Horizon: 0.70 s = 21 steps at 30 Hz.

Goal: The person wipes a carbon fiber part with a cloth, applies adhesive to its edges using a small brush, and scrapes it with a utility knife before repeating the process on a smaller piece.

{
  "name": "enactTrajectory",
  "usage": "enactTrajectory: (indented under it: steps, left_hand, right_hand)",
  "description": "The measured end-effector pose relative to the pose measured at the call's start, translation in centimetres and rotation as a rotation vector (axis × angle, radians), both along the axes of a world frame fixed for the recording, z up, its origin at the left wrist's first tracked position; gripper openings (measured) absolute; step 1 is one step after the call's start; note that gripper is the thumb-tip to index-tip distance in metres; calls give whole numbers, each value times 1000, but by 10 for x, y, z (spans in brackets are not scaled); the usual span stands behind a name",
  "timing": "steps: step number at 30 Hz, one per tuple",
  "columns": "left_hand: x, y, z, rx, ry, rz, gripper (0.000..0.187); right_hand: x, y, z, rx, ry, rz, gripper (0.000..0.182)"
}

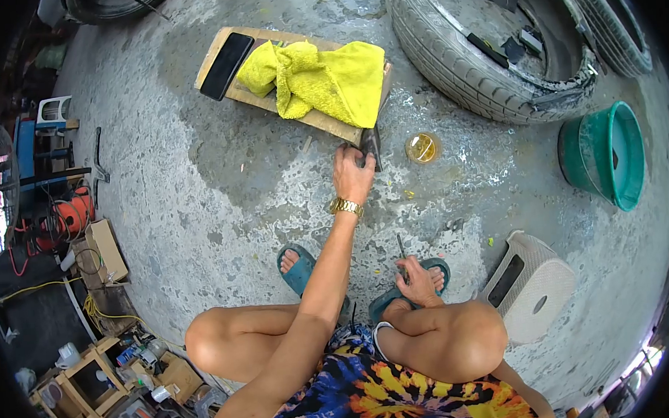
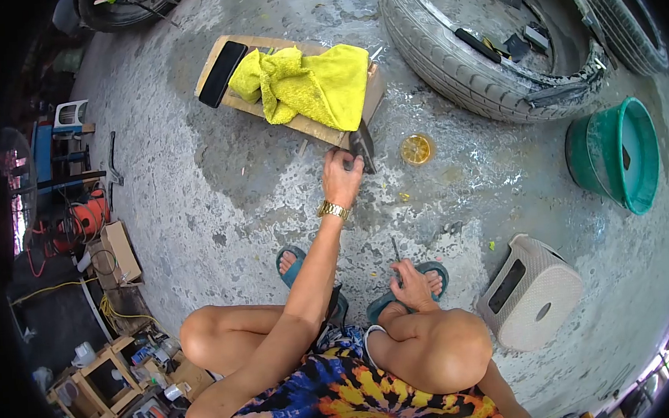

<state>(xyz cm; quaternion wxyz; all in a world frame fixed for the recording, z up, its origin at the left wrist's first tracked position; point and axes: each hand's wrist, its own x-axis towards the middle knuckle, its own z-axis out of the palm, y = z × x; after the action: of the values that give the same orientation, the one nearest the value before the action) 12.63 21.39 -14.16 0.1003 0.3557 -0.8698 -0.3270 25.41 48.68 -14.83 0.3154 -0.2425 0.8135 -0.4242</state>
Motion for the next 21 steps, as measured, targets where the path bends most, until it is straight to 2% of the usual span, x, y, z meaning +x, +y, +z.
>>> enactTrajectory:
  steps: [3,5,8,10,12,15,18,20,21]
  left_hand:
    - [0,-3,0,-7,42,13,27]
    - [2,1,7,60,-32,67,27]
    - [4,10,13,90,-115,-7,25]
    - [-3,19,15,83,-37,-89,23]
    - [-20,25,21,-92,133,-154,21]
    - [-47,28,27,-110,101,-231,25]
    - [-75,28,30,-171,-37,-320,34]
    - [-98,26,30,-180,-280,-365,37]
    - [-106,22,20,-175,-310,-364,40]
  right_hand:
    - [1,0,-4,0,11,0,30]
    - [0,3,-3,-1,28,-13,30]
    - [-2,-1,4,43,28,-3,29]
    - [-2,0,5,41,8,17,29]
    - [-2,0,6,34,25,-5,29]
    - [-2,0,6,29,60,-14,27]
    - [-1,1,3,22,74,-20,29]
    - [-1,1,2,5,70,-39,29]
    - [-1,1,2,-6,67,-47,29]
